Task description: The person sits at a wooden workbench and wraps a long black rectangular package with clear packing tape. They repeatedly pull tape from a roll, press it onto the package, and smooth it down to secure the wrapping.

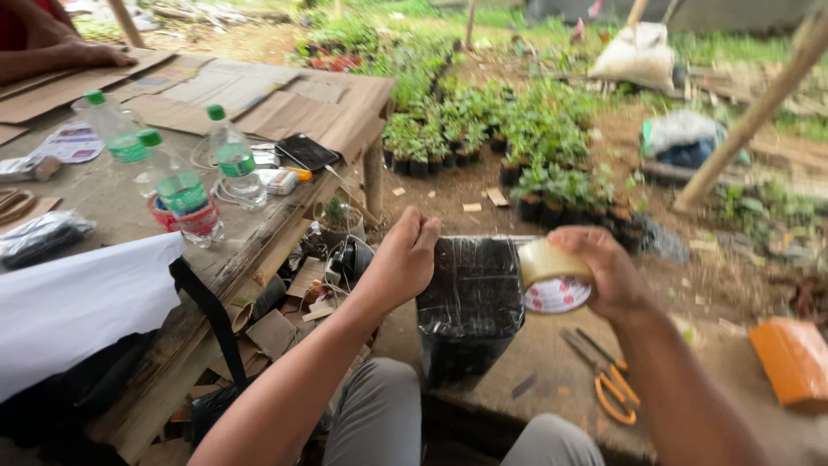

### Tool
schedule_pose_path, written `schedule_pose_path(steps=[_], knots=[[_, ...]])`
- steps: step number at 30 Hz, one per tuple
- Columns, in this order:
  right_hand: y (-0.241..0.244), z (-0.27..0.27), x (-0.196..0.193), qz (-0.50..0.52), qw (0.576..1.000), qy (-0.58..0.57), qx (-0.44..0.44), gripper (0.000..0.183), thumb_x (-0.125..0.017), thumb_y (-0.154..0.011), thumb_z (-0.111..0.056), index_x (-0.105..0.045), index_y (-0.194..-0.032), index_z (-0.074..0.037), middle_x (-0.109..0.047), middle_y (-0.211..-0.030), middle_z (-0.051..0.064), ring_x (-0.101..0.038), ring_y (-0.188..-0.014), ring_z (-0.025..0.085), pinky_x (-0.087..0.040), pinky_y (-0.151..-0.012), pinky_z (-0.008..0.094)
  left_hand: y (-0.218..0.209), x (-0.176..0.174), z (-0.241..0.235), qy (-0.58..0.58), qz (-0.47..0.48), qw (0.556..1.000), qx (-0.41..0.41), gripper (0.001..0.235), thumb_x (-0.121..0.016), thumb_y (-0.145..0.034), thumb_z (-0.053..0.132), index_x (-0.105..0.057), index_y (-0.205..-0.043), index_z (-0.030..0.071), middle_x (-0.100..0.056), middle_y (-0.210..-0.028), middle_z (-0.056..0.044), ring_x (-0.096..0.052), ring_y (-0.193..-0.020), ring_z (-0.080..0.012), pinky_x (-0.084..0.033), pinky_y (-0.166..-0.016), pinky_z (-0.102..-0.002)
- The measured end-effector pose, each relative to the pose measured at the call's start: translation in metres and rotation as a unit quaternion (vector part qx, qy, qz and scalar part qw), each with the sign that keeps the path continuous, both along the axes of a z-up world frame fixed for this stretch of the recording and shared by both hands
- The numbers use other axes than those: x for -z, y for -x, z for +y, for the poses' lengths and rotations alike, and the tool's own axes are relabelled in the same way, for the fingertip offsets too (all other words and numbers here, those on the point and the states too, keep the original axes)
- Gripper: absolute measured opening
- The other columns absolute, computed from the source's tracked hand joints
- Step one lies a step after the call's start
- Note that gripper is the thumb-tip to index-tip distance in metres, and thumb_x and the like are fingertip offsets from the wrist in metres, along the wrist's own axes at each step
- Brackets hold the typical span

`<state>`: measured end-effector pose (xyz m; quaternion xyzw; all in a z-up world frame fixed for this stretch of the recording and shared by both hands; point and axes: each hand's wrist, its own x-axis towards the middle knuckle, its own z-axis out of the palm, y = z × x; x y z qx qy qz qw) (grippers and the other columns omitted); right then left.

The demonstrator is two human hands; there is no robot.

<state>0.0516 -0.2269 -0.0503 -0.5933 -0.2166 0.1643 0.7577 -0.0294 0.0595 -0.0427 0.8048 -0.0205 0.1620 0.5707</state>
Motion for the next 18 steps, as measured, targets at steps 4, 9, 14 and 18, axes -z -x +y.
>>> schedule_pose_path(steps=[4,9,14,18], knots=[[0.000,0.011,0.003,0.004,0.999,-0.030,-0.023,0.017,-0.070,-0.093,-0.018,-0.071,-0.090,-0.002,-0.071,-0.081,0.004,-0.065,-0.066,0.010,-0.053,-0.062,0.028,-0.019,0.001,0.019,0.243,0.174,0.951,0.079,0.028,-0.043,-0.108,0.027,-0.051,-0.103,0.001,-0.055,-0.076,-0.007,-0.056,-0.065,-0.0194,-0.053,-0.068,-0.036],[0.008,0.044,-0.011,0.006,1.000,0.002,0.003,0.020,-0.070,-0.094,-0.021,-0.073,-0.092,-0.002,-0.072,-0.080,0.004,-0.065,-0.062,0.009,-0.052,-0.057,0.026,-0.033,-0.001,0.049,0.377,0.252,0.889,0.066,0.029,-0.045,-0.098,0.015,-0.056,-0.122,0.003,-0.059,-0.078,-0.008,-0.060,-0.062,-0.0194,-0.055,-0.059,-0.037],[0.018,0.081,-0.030,0.012,0.999,0.032,-0.003,0.025,-0.068,-0.095,-0.025,-0.073,-0.092,-0.001,-0.073,-0.078,0.005,-0.065,-0.059,0.010,-0.051,-0.054,0.025,-0.009,-0.030,0.059,0.147,0.113,0.982,-0.024,0.035,-0.046,-0.099,0.013,-0.045,-0.132,0.004,-0.058,-0.105,-0.019,-0.063,-0.084,-0.0281,-0.058,-0.072,-0.045],[0.011,0.093,-0.037,-0.007,0.999,0.044,-0.011,0.029,-0.065,-0.097,-0.028,-0.074,-0.092,0.000,-0.073,-0.078,0.005,-0.065,-0.060,0.009,-0.050,-0.055,0.024,0.045,-0.046,0.029,-0.304,-0.059,0.951,0.022,0.064,-0.065,-0.098,0.037,-0.042,-0.147,0.002,-0.049,-0.145,-0.025,-0.048,-0.136,-0.0408,-0.038,-0.112,-0.053]])
